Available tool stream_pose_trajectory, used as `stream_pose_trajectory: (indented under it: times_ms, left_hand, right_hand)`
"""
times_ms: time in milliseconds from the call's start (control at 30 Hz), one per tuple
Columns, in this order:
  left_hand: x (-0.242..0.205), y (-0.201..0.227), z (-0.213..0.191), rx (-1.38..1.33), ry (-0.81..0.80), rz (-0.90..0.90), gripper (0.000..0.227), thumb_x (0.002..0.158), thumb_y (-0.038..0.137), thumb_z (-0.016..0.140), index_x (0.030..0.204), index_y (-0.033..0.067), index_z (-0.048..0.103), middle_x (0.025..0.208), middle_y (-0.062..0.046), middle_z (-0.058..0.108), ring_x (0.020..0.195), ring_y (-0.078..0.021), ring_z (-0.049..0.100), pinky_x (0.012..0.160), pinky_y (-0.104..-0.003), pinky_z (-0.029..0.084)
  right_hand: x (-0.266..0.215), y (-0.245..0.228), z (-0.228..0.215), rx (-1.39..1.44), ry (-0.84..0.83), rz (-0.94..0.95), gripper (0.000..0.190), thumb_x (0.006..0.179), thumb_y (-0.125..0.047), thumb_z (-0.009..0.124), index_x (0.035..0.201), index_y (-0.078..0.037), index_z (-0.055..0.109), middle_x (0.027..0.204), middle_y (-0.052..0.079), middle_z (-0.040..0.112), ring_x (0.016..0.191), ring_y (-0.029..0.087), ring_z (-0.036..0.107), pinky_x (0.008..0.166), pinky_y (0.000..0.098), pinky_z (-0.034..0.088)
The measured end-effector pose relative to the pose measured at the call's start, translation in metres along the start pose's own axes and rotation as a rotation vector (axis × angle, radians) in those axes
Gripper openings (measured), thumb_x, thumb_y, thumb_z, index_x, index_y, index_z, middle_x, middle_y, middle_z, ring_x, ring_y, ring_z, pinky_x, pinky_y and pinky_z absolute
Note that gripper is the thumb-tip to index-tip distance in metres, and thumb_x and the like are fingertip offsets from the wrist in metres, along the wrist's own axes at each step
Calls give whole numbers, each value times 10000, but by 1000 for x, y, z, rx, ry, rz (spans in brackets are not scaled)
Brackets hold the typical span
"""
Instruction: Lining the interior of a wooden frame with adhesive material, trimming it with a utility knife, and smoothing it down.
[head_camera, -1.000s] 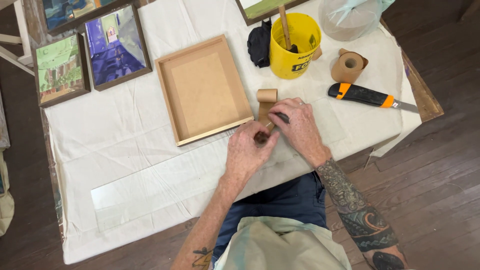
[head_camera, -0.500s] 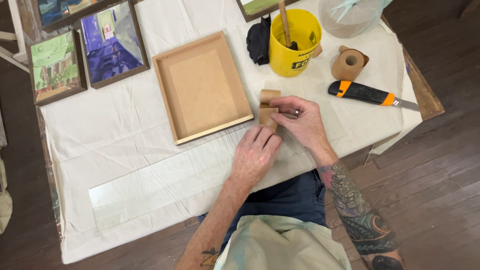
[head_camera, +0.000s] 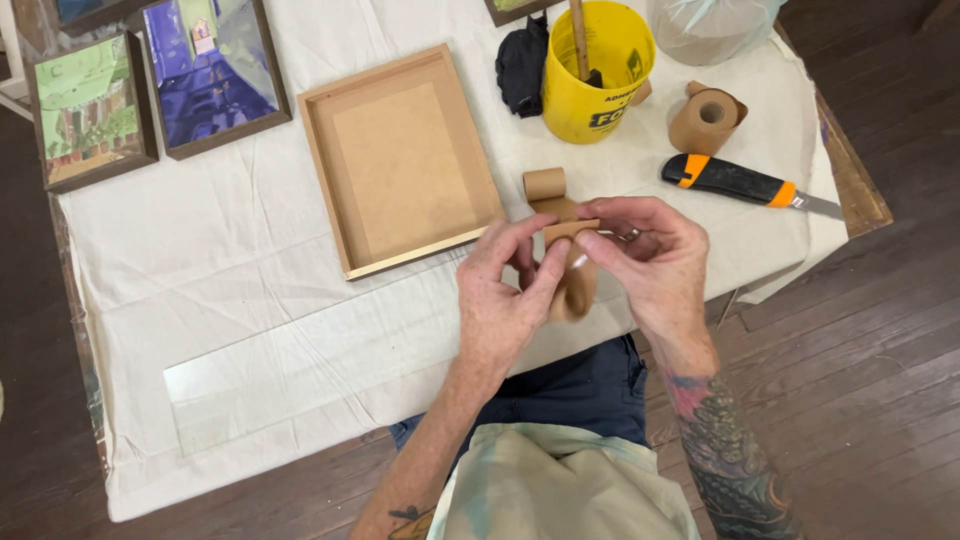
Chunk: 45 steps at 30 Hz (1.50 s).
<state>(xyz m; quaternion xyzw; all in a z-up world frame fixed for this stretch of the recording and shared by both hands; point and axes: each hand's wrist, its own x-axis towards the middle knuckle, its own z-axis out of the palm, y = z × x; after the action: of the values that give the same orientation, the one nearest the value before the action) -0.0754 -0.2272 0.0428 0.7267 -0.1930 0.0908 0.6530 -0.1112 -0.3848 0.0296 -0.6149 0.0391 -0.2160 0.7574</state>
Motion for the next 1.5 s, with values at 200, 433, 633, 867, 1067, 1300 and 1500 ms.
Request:
stream_pose_trajectory:
  times_ms: [200, 433, 633, 867, 1067, 1300, 1500]
  left_hand:
    - [11, 26, -3, -37, -59, 7, 137, 927, 175, 794, 1058, 201, 762, 975, 14, 719, 1000, -168, 672, 912, -303, 536]
    - [10, 15, -1, -173, -121, -183, 158, 872, 238, 858, 1021, 242, 807, 849, 64, 777, 868, -34, 697, 889, -211, 537]
    - [10, 21, -3, -355, -105, -189, 199, 865, 146, 869, 1051, 160, 800, 886, 0, 788, 823, -44, 691, 866, -257, 574]
    - [9, 31, -3, -473, -81, -214, 119, 927, 115, 802, 1044, 91, 797, 972, -56, 797, 903, -64, 682, 903, -303, 578]
    - [17, 25, -2, -439, -81, -166, 109, 930, 103, 802, 1038, 85, 800, 946, -65, 791, 875, -69, 683, 894, -301, 579]
    - [23, 22, -2, -300, -79, -67, 103, 911, 86, 820, 1011, 101, 799, 880, -33, 778, 805, -66, 685, 844, -288, 579]
    - [30, 34, -5, -143, -97, -7, 98, 885, 85, 822, 953, 141, 780, 777, 25, 739, 735, -58, 686, 810, -272, 571]
  right_hand:
    - [-3, -42, 16, -249, 50, -122, 303, 848, 31, 856, 1112, 58, 708, 1041, 159, 745, 947, 160, 702, 732, 255, 633]
    - [5, -46, 2, -233, -26, -68, 260, 901, 23, 796, 1146, 58, 716, 962, 127, 724, 854, 110, 606, 659, 178, 593]
    - [-1, -56, 4, -211, -32, -13, 186, 926, -16, 783, 1089, 58, 731, 863, 115, 694, 811, 84, 602, 660, 211, 616]
    - [-7, -68, 6, -195, -46, -34, 158, 955, -5, 730, 1098, 65, 728, 849, 141, 691, 802, 120, 635, 684, 249, 623]
    - [-1, -66, 2, -277, -70, -93, 172, 957, 29, 713, 1125, 53, 740, 908, 135, 720, 844, 129, 645, 726, 270, 608]
    - [9, -64, 3, -406, -62, -137, 154, 909, 53, 785, 1052, 13, 745, 862, 98, 708, 816, 144, 662, 740, 280, 601]
    - [13, -60, 3, -475, -81, -155, 129, 910, 56, 776, 1012, -17, 741, 843, 80, 702, 809, 145, 664, 720, 291, 600]
